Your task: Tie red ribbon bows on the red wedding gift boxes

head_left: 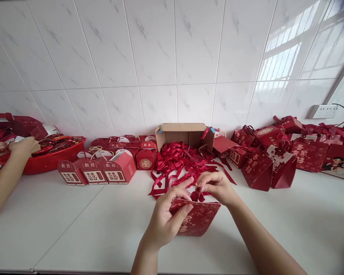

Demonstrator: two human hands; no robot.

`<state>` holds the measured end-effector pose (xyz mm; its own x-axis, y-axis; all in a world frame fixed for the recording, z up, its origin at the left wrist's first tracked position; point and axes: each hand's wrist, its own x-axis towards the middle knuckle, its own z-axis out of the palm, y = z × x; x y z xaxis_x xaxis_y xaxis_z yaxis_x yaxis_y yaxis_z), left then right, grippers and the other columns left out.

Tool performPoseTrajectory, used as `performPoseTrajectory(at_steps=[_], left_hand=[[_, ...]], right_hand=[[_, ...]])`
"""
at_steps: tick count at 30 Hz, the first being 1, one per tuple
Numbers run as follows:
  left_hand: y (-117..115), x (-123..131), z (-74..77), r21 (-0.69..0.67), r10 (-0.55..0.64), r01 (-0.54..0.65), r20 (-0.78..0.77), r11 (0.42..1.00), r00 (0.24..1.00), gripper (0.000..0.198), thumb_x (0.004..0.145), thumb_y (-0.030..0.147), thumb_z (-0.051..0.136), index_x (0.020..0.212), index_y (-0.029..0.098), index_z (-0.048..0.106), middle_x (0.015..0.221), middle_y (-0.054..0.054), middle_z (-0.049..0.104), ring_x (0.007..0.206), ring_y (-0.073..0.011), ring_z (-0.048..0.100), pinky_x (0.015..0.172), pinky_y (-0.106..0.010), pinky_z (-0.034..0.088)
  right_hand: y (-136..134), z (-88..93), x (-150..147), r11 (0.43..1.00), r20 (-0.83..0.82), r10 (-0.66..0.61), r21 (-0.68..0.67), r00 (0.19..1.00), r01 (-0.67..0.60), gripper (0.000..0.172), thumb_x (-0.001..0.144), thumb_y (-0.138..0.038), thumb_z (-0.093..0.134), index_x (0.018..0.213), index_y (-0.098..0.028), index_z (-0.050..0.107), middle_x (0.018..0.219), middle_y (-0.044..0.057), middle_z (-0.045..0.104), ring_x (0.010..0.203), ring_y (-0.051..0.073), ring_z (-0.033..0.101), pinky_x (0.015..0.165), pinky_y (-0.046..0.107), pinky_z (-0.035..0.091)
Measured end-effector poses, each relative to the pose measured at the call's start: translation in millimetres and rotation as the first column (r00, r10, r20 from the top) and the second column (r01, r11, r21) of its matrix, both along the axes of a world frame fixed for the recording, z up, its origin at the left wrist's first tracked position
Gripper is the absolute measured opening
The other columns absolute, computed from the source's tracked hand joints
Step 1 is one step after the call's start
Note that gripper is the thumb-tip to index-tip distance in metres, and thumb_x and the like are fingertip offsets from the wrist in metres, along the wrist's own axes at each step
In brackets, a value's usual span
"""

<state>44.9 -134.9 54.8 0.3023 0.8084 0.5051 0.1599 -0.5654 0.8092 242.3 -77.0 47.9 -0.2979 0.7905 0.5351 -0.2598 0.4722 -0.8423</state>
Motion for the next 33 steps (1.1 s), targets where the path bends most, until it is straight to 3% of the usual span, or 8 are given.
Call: performPoseTrajectory(at_steps=[4, 8, 15, 21, 26, 29, 31, 33], left_hand=[[-1, 1, 1.5, -0.008, -0.039, 0.039, -0.039, 0.999, 0.998, 0.002, 0.085, 0.023, 0.058, 0.084, 0.022, 0.061, 0.128, -0.01, 0.06, 0.119, -0.0262, 0.056, 0.101, -0.04, 0.04], [0, 2, 2.8, 0.002, -0.019, 0.019, -0.055, 1.0, 0.998, 0.005, 0.085, 0.025, 0.058, 0.085, 0.021, 0.061, 0.126, -0.011, 0.061, 0.113, -0.0261, 0.059, 0.096, -0.038, 0.044], [1, 5, 2.5, 0.01, -0.017, 0.017, -0.064, 1.0, 0.998, 0.006, 0.087, 0.026, 0.056, 0.087, 0.021, 0.059, 0.128, -0.01, 0.059, 0.116, -0.0249, 0.056, 0.098, -0.038, 0.042], [6, 8, -6.2, -0.051, -0.013, 0.014, 0.028, 0.999, 1.0, 0.006, 0.086, 0.028, 0.058, 0.087, 0.023, 0.059, 0.131, -0.007, 0.057, 0.124, -0.0246, 0.051, 0.104, -0.039, 0.036], [16, 4, -12.5, -0.093, 0.235, -0.22, 0.216, 0.971, 0.948, 0.014, 0.084, 0.034, 0.059, 0.092, 0.022, 0.059, 0.124, -0.008, 0.061, 0.118, -0.0247, 0.055, 0.1, -0.038, 0.041], [23, 3, -17.9, -0.146, 0.408, -0.382, 0.252, 0.913, 0.878, 0.021, 0.083, 0.038, 0.061, 0.094, 0.02, 0.059, 0.104, -0.008, 0.068, 0.098, -0.0232, 0.064, 0.087, -0.035, 0.049], [26, 4, -21.9, -0.134, 0.467, -0.447, 0.23, 0.884, 0.854, 0.022, 0.082, 0.039, 0.061, 0.092, 0.02, 0.059, 0.094, -0.007, 0.069, 0.089, -0.0218, 0.065, 0.083, -0.034, 0.05], [29, 6, -25.3, -0.094, 0.476, -0.467, 0.204, 0.879, 0.856, 0.022, 0.082, 0.039, 0.061, 0.092, 0.02, 0.059, 0.092, -0.006, 0.068, 0.088, -0.0214, 0.065, 0.084, -0.035, 0.05]], right_hand=[[-3, 0.8, -2, 0.994, 0.036, 0.101, -0.043, 0.994, -0.1, 0.004, 0.07, -0.026, 0.077, 0.068, -0.025, 0.075, 0.065, 0.001, 0.068, 0.058, 0.014, 0.06, 0.058, 0.028, 0.049], [-4, -1.1, -5, 0.988, -0.003, 0.139, -0.066, 0.99, -0.139, 0.003, 0.069, -0.024, 0.078, 0.069, -0.023, 0.074, 0.066, 0.001, 0.067, 0.058, 0.013, 0.06, 0.058, 0.026, 0.05], [1, -5.9, -6, 0.996, -0.069, 0.073, 0.055, 0.995, -0.069, 0.003, 0.069, -0.022, 0.078, 0.068, -0.023, 0.075, 0.067, 0.002, 0.066, 0.061, 0.013, 0.058, 0.056, 0.025, 0.049], [4, -5.8, -4, 0.998, -0.033, -0.026, 0.06, 0.999, 0.028, 0.003, 0.068, -0.022, 0.078, 0.067, -0.023, 0.075, 0.066, 0.003, 0.067, 0.063, 0.015, 0.06, 0.06, 0.028, 0.05], [17, -5.8, 16, 0.948, -0.31, -0.304, -0.008, 0.901, 0.318, 0.01, 0.063, -0.029, 0.082, 0.069, -0.024, 0.074, 0.069, 0.001, 0.069, 0.064, 0.014, 0.063, 0.061, 0.027, 0.052], [20, -2.9, 29, 0.927, -0.411, -0.352, -0.026, 0.841, 0.375, 0.012, 0.064, -0.033, 0.081, 0.073, -0.03, 0.074, 0.071, -0.003, 0.069, 0.064, 0.011, 0.063, 0.061, 0.025, 0.054], [16, 0.4, 30, 0.923, -0.4, -0.354, -0.001, 0.846, 0.385, 0.012, 0.063, -0.029, 0.082, 0.072, -0.03, 0.075, 0.07, -0.003, 0.069, 0.065, 0.012, 0.064, 0.061, 0.024, 0.054], [9, 3.7, 25, 0.921, -0.26, -0.337, 0.109, 0.905, 0.374, 0.009, 0.065, -0.023, 0.081, 0.071, -0.028, 0.076, 0.071, 0.0, 0.069, 0.069, 0.014, 0.065, 0.063, 0.026, 0.054]])
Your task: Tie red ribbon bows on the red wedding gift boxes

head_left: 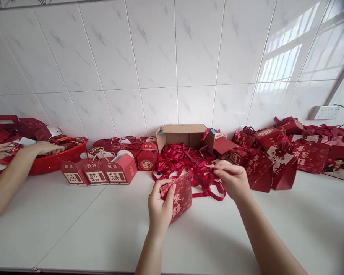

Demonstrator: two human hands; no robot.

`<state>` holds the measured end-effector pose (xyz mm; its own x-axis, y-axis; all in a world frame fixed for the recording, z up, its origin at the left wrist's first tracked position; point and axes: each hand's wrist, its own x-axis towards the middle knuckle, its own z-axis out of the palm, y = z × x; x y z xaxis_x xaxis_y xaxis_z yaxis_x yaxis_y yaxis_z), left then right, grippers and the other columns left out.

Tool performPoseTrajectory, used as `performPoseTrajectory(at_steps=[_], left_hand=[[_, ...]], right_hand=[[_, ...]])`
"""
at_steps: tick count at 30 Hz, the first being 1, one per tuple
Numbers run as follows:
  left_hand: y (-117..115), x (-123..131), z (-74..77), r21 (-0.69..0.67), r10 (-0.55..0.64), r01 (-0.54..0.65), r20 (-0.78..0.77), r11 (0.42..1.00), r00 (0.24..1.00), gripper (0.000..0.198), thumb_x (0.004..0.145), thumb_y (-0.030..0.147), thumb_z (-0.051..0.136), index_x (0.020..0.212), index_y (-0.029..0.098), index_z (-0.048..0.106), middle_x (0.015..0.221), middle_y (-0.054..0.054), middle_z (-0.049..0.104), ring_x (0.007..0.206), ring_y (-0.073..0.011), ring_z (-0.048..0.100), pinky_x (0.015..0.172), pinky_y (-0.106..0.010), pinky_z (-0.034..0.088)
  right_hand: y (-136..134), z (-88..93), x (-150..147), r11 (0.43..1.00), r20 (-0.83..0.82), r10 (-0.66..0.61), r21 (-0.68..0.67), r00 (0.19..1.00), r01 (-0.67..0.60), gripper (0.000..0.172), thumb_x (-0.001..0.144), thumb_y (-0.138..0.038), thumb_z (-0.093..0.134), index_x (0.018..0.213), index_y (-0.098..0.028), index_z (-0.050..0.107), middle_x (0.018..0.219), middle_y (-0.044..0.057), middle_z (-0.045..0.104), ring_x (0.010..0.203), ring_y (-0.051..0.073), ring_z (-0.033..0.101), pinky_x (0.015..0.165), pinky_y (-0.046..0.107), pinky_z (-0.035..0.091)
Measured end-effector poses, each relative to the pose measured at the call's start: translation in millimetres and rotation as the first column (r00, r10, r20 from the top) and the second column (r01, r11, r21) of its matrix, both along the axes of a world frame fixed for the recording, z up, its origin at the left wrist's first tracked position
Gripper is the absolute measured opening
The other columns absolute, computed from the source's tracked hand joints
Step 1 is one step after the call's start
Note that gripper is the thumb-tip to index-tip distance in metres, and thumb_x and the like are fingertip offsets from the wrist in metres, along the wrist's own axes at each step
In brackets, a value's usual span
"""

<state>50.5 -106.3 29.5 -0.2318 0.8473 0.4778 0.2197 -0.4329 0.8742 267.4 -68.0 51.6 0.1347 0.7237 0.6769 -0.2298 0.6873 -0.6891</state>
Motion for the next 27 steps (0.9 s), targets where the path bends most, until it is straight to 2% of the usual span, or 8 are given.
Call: performPoseTrajectory(at_steps=[3, 5, 7, 12, 17, 22, 27], left_hand=[[2, 3, -3.1, 0.019, -0.014, 0.015, -0.036, 1.0, 0.999, 0.02, 0.083, 0.039, 0.06, 0.092, 0.021, 0.059, 0.094, -0.006, 0.068, 0.091, -0.0211, 0.064, 0.086, -0.035, 0.049], [3, 4, -3.9, 0.03, -0.014, 0.015, -0.052, 0.999, 0.999, 0.019, 0.083, 0.038, 0.06, 0.092, 0.022, 0.059, 0.095, -0.005, 0.068, 0.092, -0.0206, 0.064, 0.087, -0.035, 0.048], [4, 4, -4.3, 0.046, -0.01, 0.013, -0.067, 0.999, 0.998, 0.018, 0.083, 0.037, 0.06, 0.093, 0.022, 0.059, 0.095, -0.005, 0.067, 0.093, -0.0202, 0.063, 0.087, -0.034, 0.048], [4, 6, -5.9, 0.095, -0.026, 0.034, -0.085, 0.995, 0.996, 0.014, 0.084, 0.034, 0.06, 0.092, 0.022, 0.059, 0.095, -0.004, 0.067, 0.093, -0.019, 0.063, 0.087, -0.033, 0.049], [2, 8, -7.7, 0.108, -0.081, 0.088, -0.071, 0.99, 0.994, 0.012, 0.085, 0.031, 0.059, 0.093, 0.022, 0.06, 0.096, -0.004, 0.068, 0.095, -0.0181, 0.063, 0.089, -0.032, 0.049], [1, 9, -7.0, 0.1, -0.112, 0.119, -0.074, 0.988, 0.991, 0.013, 0.086, 0.03, 0.058, 0.095, 0.021, 0.061, 0.1, -0.005, 0.068, 0.098, -0.0192, 0.064, 0.09, -0.033, 0.05], [0, 8, -5.0, 0.071, -0.117, 0.123, -0.075, 0.99, 0.99, 0.014, 0.085, 0.03, 0.058, 0.095, 0.02, 0.062, 0.101, -0.006, 0.069, 0.1, -0.0205, 0.064, 0.092, -0.035, 0.049]], right_hand=[[-11, 1.0, -17, 0.994, 0.369, 0.019, 0.09, 0.929, -0.056, 0.008, 0.077, -0.021, 0.071, 0.074, -0.026, 0.077, 0.075, 0.004, 0.07, 0.07, 0.017, 0.066, 0.063, 0.029, 0.056], [-14, -2.5, -29, 0.985, 0.505, 0.023, 0.137, 0.863, -0.107, 0.015, 0.083, -0.021, 0.063, 0.079, -0.026, 0.077, 0.077, 0.004, 0.07, 0.07, 0.016, 0.066, 0.061, 0.027, 0.056], [-15, -8.2, -38, 0.974, 0.572, -0.002, 0.186, 0.821, -0.126, 0.019, 0.087, -0.021, 0.058, 0.085, -0.026, 0.076, 0.08, 0.004, 0.069, 0.071, 0.015, 0.066, 0.06, 0.025, 0.055], [-11, -18.2, -47, 0.943, 0.586, -0.201, 0.334, 0.785, -0.008, 0.022, 0.09, -0.019, 0.054, 0.086, -0.025, 0.074, 0.082, 0.004, 0.068, 0.074, 0.014, 0.065, 0.063, 0.027, 0.051], [-14, -14.5, -47, 0.863, 0.619, -0.446, 0.489, 0.646, 0.127, 0.019, 0.089, -0.016, 0.058, 0.081, -0.026, 0.072, 0.078, 0.0, 0.071, 0.072, 0.013, 0.062, 0.075, 0.035, 0.036], [-17, -11.8, -49, 0.841, 0.616, -0.481, 0.525, 0.624, 0.13, 0.02, 0.091, -0.019, 0.056, 0.083, -0.027, 0.072, 0.079, -0.001, 0.073, 0.074, 0.014, 0.059, 0.075, 0.035, 0.03], [-17, -10.5, -47, 0.853, 0.649, -0.474, 0.505, 0.595, 0.129, 0.021, 0.09, -0.016, 0.055, 0.085, -0.029, 0.07, 0.083, -0.002, 0.074, 0.075, 0.015, 0.06, 0.076, 0.036, 0.03]])
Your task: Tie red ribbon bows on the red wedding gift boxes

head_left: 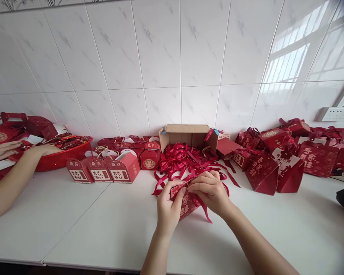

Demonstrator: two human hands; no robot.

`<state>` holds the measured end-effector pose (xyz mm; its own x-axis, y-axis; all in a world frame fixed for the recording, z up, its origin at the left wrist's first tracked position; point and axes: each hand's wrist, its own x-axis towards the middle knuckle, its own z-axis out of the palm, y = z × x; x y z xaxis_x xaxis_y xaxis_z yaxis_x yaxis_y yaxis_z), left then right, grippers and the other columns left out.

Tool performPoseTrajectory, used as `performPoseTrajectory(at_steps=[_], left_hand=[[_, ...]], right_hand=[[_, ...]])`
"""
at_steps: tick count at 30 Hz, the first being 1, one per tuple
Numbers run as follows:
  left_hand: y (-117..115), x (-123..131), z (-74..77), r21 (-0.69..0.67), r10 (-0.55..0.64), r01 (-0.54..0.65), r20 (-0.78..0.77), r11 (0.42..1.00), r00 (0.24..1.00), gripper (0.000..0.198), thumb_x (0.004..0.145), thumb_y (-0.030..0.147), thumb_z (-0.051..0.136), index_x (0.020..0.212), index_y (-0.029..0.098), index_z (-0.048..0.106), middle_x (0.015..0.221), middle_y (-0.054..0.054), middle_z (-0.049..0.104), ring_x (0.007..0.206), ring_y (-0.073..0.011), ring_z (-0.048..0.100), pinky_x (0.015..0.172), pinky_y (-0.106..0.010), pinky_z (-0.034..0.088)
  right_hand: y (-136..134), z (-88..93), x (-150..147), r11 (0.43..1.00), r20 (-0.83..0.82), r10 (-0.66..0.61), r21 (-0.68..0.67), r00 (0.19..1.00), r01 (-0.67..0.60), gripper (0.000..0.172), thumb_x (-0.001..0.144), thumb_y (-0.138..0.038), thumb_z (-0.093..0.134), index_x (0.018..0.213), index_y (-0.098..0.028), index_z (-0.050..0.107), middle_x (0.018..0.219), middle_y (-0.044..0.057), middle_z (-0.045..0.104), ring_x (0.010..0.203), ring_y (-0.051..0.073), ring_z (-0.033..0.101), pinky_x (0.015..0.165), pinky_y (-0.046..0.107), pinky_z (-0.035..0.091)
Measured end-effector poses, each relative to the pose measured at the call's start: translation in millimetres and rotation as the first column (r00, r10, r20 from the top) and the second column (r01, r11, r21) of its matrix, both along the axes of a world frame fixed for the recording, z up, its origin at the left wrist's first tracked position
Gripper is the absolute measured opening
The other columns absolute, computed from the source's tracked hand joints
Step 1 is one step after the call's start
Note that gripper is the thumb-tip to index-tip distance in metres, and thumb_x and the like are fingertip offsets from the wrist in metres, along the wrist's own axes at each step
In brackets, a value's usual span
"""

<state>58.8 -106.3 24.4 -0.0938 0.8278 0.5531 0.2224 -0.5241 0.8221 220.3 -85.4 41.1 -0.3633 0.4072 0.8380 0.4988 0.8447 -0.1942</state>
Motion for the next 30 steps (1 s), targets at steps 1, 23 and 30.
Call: performPoseTrajectory(at_steps=[1, 23, 30], left_hand=[[0, 0, 0.3, -0.004, 0.0, 0.0, 0.001, 1.0, 1.0, 0.014, 0.085, 0.03, 0.058, 0.094, 0.02, 0.062, 0.102, -0.006, 0.069, 0.101, -0.0205, 0.064, 0.092, -0.035, 0.049], [1, -1, -2.7, 0.128, -0.081, 0.096, -0.112, 0.987, 0.99, 0.017, 0.083, 0.024, 0.059, 0.098, 0.022, 0.051, 0.107, -0.007, 0.055, 0.108, -0.0213, 0.055, 0.095, -0.038, 0.044], [7, 15, -12.6, 0.108, 0.241, -0.227, -0.135, 0.968, 0.961, 0.081, 0.065, 0.035, 0.077, 0.128, 0.022, 0.027, 0.126, -0.015, 0.038, 0.12, -0.0308, 0.042, 0.097, -0.051, 0.04]], right_hand=[[0, 0.1, 0, 1.0, 0.004, -0.011, -0.013, 1.0, 0.011, 0.02, 0.09, -0.017, 0.055, 0.086, -0.03, 0.07, 0.083, -0.002, 0.074, 0.075, 0.016, 0.061, 0.076, 0.037, 0.031], [5, -4.7, -3, 0.812, -0.389, 0.039, -0.525, 0.92, -0.256, 0.021, 0.082, -0.039, 0.064, 0.085, -0.02, 0.056, 0.08, 0.003, 0.063, 0.074, 0.017, 0.059, 0.066, 0.029, 0.049], [4, -8.0, -10, 0.869, -0.472, -0.064, -0.46, 0.88, -0.184, 0.021, 0.08, -0.038, 0.064, 0.074, -0.02, 0.056, 0.071, 0.002, 0.063, 0.065, 0.016, 0.058, 0.06, 0.027, 0.047]])
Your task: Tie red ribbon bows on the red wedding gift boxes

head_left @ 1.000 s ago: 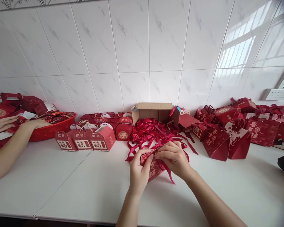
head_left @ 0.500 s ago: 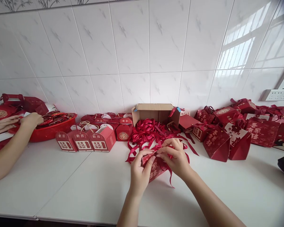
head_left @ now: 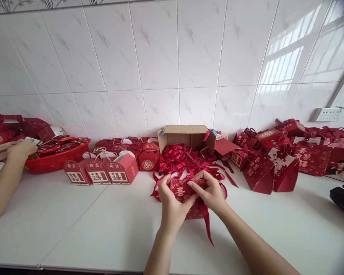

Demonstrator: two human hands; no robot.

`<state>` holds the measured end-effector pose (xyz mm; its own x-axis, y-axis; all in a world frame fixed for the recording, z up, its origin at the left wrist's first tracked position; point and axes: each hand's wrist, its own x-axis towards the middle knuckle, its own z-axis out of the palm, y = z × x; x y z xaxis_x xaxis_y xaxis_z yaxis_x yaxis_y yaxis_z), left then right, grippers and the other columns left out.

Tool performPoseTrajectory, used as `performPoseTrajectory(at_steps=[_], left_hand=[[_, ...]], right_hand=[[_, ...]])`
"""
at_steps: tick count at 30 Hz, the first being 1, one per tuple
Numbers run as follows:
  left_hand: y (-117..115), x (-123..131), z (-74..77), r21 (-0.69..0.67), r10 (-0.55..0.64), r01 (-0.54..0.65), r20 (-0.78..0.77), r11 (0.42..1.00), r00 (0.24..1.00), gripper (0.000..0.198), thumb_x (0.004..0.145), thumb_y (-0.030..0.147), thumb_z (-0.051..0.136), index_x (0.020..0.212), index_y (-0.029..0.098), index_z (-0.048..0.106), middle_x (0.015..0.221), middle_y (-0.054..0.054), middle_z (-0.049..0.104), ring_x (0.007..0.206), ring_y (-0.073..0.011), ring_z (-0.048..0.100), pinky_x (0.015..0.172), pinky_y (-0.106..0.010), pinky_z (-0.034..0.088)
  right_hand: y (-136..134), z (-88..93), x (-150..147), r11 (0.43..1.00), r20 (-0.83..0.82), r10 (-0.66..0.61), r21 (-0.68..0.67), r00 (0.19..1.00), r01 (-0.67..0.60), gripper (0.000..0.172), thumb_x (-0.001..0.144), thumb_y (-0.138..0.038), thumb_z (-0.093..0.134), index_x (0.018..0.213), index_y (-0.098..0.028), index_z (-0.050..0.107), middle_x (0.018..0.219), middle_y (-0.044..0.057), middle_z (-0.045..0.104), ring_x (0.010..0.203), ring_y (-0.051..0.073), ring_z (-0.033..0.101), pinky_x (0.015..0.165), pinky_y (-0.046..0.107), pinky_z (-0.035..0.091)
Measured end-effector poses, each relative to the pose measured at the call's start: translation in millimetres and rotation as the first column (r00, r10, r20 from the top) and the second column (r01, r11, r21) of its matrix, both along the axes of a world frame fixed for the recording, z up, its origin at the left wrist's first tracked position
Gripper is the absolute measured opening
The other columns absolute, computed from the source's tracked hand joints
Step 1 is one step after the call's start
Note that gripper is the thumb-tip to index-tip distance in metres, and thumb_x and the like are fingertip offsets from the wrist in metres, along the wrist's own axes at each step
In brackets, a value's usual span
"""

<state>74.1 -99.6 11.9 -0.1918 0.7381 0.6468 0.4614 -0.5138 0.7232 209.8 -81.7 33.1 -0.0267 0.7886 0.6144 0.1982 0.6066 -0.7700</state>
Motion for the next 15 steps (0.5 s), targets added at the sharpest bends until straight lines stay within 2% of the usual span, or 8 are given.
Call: performPoseTrajectory(at_steps=[3, 6, 8, 11, 15], left_hand=[[0, 3, -2.6, 0.143, 0.179, -0.161, -0.118, 0.977, 0.977, 0.074, 0.067, 0.03, 0.074, 0.126, 0.02, 0.03, 0.123, -0.015, 0.038, 0.12, -0.032, 0.038, 0.097, -0.054, 0.037], [-4, 6, -2.9, 0.169, 0.293, -0.256, -0.254, 0.952, 0.922, 0.045, 0.07, 0.026, 0.069, 0.108, 0.019, 0.048, 0.113, -0.013, 0.041, 0.111, -0.0326, 0.041, 0.093, -0.055, 0.037], [-7, 8, -2.7, 0.118, 0.291, -0.266, -0.333, 0.957, 0.897, 0.027, 0.07, 0.026, 0.068, 0.094, 0.02, 0.057, 0.107, -0.012, 0.043, 0.104, -0.0328, 0.043, 0.088, -0.054, 0.039], [-8, 7, -2.6, 0.032, 0.215, -0.219, -0.371, 0.975, 0.903, 0.011, 0.07, 0.021, 0.065, 0.081, 0.022, 0.061, 0.099, -0.009, 0.045, 0.098, -0.0319, 0.045, 0.083, -0.051, 0.041], [-4, -1, -3.6, -0.027, 0.134, -0.152, -0.343, 0.988, 0.93, 0.016, 0.065, 0.009, 0.058, 0.075, 0.021, 0.057, 0.092, -0.006, 0.05, 0.093, -0.0286, 0.049, 0.082, -0.047, 0.042]], right_hand=[[1, -2.2, -2, 0.997, -0.012, -0.077, 0.022, 0.997, 0.077, 0.022, 0.08, -0.038, 0.065, 0.073, -0.02, 0.055, 0.069, 0.001, 0.062, 0.063, 0.016, 0.057, 0.059, 0.027, 0.047], [2, -5.2, -3, 0.99, -0.046, -0.138, 0.026, 0.989, 0.139, 0.023, 0.08, -0.038, 0.065, 0.072, -0.02, 0.053, 0.067, 0.0, 0.061, 0.06, 0.015, 0.055, 0.056, 0.027, 0.045], [4, -6.9, -3, 0.98, -0.076, -0.192, 0.033, 0.979, 0.195, 0.023, 0.081, -0.039, 0.064, 0.073, -0.02, 0.053, 0.066, 0.0, 0.06, 0.059, 0.014, 0.054, 0.055, 0.027, 0.044], [7, -9.2, 0, 0.956, -0.105, -0.282, 0.053, 0.954, 0.288, 0.023, 0.08, -0.039, 0.065, 0.074, -0.02, 0.054, 0.066, 0.001, 0.06, 0.059, 0.014, 0.054, 0.054, 0.027, 0.044], [11, -11.8, 2, 0.929, -0.088, -0.345, 0.111, 0.935, 0.353, 0.022, 0.079, -0.038, 0.066, 0.074, -0.02, 0.054, 0.066, 0.001, 0.06, 0.059, 0.014, 0.054, 0.054, 0.027, 0.044]])
